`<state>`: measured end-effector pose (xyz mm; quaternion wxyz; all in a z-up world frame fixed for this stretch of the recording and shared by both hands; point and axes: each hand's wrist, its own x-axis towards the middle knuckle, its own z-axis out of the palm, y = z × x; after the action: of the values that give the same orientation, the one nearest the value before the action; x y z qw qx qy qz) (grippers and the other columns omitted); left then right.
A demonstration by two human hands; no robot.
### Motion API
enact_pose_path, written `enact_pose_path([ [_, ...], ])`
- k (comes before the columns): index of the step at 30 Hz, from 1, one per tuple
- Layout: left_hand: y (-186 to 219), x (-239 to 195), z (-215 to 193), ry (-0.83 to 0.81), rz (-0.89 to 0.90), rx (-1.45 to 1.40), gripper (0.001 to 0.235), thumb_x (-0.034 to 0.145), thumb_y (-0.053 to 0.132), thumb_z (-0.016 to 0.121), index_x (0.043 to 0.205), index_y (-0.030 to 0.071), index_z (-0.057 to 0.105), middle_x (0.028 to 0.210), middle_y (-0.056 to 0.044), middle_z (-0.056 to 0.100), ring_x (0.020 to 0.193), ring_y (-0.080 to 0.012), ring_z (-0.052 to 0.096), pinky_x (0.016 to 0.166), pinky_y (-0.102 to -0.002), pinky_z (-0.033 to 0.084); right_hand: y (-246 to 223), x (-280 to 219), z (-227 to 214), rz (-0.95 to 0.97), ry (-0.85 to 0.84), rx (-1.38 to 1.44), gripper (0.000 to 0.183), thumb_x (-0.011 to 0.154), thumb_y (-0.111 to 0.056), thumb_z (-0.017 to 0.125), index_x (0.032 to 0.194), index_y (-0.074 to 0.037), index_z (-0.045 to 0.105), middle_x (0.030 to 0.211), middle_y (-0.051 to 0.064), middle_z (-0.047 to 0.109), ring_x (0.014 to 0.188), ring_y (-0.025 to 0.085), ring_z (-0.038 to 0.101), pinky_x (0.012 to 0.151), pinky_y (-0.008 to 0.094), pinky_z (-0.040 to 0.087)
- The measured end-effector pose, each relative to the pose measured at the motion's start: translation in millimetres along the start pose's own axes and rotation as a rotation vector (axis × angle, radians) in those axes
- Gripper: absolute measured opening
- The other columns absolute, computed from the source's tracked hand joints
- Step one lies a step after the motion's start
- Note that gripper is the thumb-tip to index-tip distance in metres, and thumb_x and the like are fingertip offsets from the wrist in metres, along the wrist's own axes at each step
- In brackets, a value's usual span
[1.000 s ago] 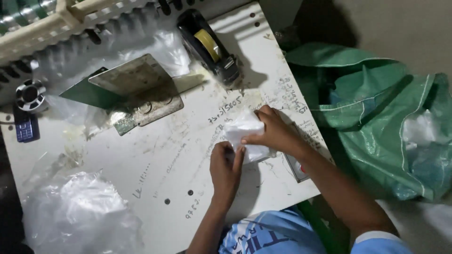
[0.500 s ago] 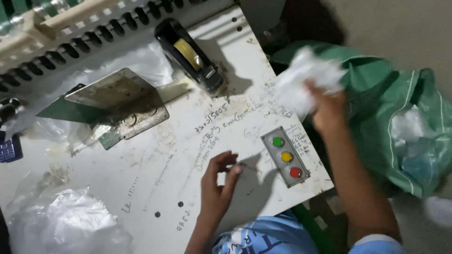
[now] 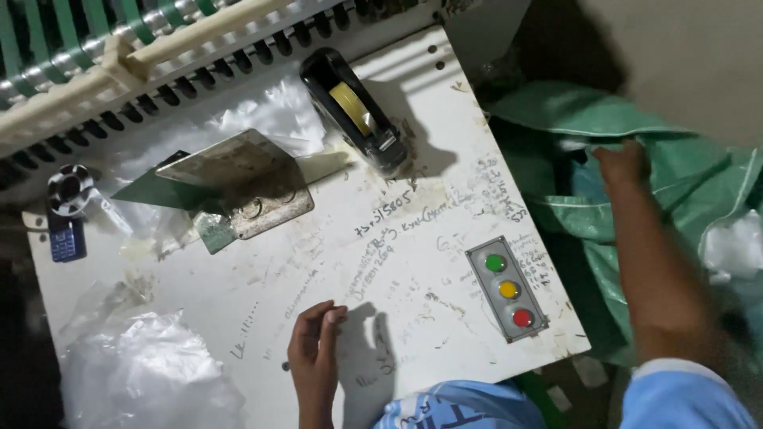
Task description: Folding individual plastic bags and placing them into a larger collection sack at a workbench.
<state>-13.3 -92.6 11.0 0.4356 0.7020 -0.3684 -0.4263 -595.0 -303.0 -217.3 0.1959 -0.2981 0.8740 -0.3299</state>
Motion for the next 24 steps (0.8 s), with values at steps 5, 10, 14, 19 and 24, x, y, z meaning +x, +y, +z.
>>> enact_pose_path([
  [5,-24,47,-43,0.203,-0.036,-0.114,0.017,0.096,0.019,0.067,0.104,0.005,0.072,0.102,-0.010,0.078,0.098,-0.0162,0.070,0.090,-0.028,0.053,-143,-169,-32,-0.337,-0.247,0.509,0.019,0.112,-0.012,0.063,0.130,-0.005,0.061,0.106,0.010,0.071,0.080,0.018,0.070,0.073,0.030,0.060],
  [10,-21,139,-115,0.555,0.037,-0.642,0.032,0.101,0.030,0.071,0.125,0.011,0.061,0.104,-0.005,0.065,0.079,-0.0125,0.066,0.078,-0.037,0.068,-245,-382,-31,-0.009,-1.130,0.796,0.055,0.082,-0.004,0.073,0.134,0.011,0.061,0.128,0.034,0.071,0.121,0.042,0.070,0.098,0.057,0.057],
  [14,-87,261,-199,0.521,0.162,-0.735,0.058,0.105,0.041,0.075,0.138,0.003,0.048,0.137,-0.017,0.050,0.132,-0.0362,0.055,0.110,-0.053,0.059,-276,-383,89,-0.147,-0.991,0.892,0.068,0.091,-0.005,0.072,0.150,0.011,0.041,0.154,0.029,0.045,0.148,0.040,0.038,0.118,0.057,0.039],
  [19,-47,341,-226,0.391,-0.341,-0.892,0.091,0.091,0.043,0.079,0.152,-0.007,0.035,0.158,-0.027,0.028,0.133,-0.0465,0.042,0.095,-0.055,0.064,-378,-361,191,0.065,-0.824,1.077,0.102,0.086,-0.043,0.091,0.155,0.005,0.032,0.132,0.014,0.037,0.094,0.015,0.039,0.080,0.029,0.038],
  [24,-17,340,-189,0.485,-0.099,0.084,0.073,0.079,0.054,0.085,0.121,-0.003,0.067,0.112,-0.021,0.069,0.103,-0.0370,0.066,0.086,-0.056,0.038,-378,-295,329,-0.204,-0.682,0.822,0.085,0.068,-0.024,0.101,0.130,0.007,0.053,0.118,0.023,0.054,0.105,0.028,0.055,0.098,0.046,0.040],
])
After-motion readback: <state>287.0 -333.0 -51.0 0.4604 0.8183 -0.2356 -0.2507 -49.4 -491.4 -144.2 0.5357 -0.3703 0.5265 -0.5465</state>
